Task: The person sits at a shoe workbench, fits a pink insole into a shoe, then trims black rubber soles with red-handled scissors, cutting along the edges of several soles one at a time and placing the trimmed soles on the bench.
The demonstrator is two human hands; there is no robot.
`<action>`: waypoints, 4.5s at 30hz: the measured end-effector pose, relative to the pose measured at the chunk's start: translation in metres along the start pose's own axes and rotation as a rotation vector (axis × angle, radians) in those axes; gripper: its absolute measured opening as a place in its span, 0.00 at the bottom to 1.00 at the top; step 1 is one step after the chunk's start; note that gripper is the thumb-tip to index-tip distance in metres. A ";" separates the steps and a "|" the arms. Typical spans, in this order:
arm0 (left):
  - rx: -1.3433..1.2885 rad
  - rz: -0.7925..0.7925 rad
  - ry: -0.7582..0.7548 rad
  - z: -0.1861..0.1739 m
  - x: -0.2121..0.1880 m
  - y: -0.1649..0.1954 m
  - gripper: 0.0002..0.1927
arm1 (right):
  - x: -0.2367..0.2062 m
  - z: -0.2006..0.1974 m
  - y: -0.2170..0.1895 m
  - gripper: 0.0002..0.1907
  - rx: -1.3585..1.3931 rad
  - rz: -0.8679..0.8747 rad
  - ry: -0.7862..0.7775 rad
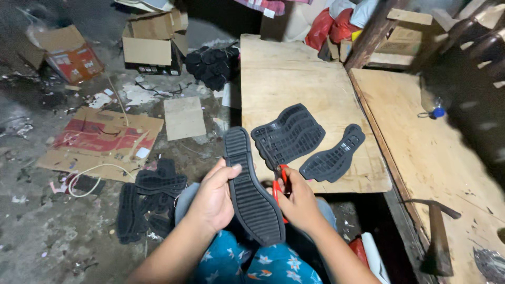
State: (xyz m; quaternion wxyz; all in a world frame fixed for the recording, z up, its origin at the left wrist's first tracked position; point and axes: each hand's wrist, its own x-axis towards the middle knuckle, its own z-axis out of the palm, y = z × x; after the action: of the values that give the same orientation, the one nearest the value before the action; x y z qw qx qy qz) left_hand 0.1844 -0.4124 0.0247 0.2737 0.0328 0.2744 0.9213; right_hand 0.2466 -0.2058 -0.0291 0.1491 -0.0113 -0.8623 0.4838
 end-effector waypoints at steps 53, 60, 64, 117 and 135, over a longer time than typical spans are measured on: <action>-0.221 -0.237 -0.454 0.043 0.170 -0.054 0.17 | 0.052 -0.101 0.023 0.19 -0.223 0.032 0.147; -0.184 -0.268 -0.429 0.039 0.170 -0.053 0.20 | 0.050 -0.098 0.022 0.21 -0.232 -0.043 0.161; -0.205 -0.302 -0.475 0.041 0.168 -0.052 0.18 | 0.050 -0.097 0.024 0.20 -0.239 -0.014 0.168; -0.122 -0.281 -0.544 0.083 -0.006 -0.127 0.14 | -0.154 -0.132 -0.040 0.24 -0.174 -0.025 0.250; -0.139 -0.272 -0.538 0.036 0.023 -0.111 0.13 | -0.118 -0.106 -0.045 0.25 -0.230 -0.026 0.211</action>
State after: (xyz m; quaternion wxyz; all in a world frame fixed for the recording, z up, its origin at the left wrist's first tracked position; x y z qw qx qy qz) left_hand 0.2264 -0.3058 -0.0050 0.4589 0.2197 0.1305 0.8510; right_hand 0.3934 -0.1608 0.0313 0.2429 -0.0679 -0.8916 0.3760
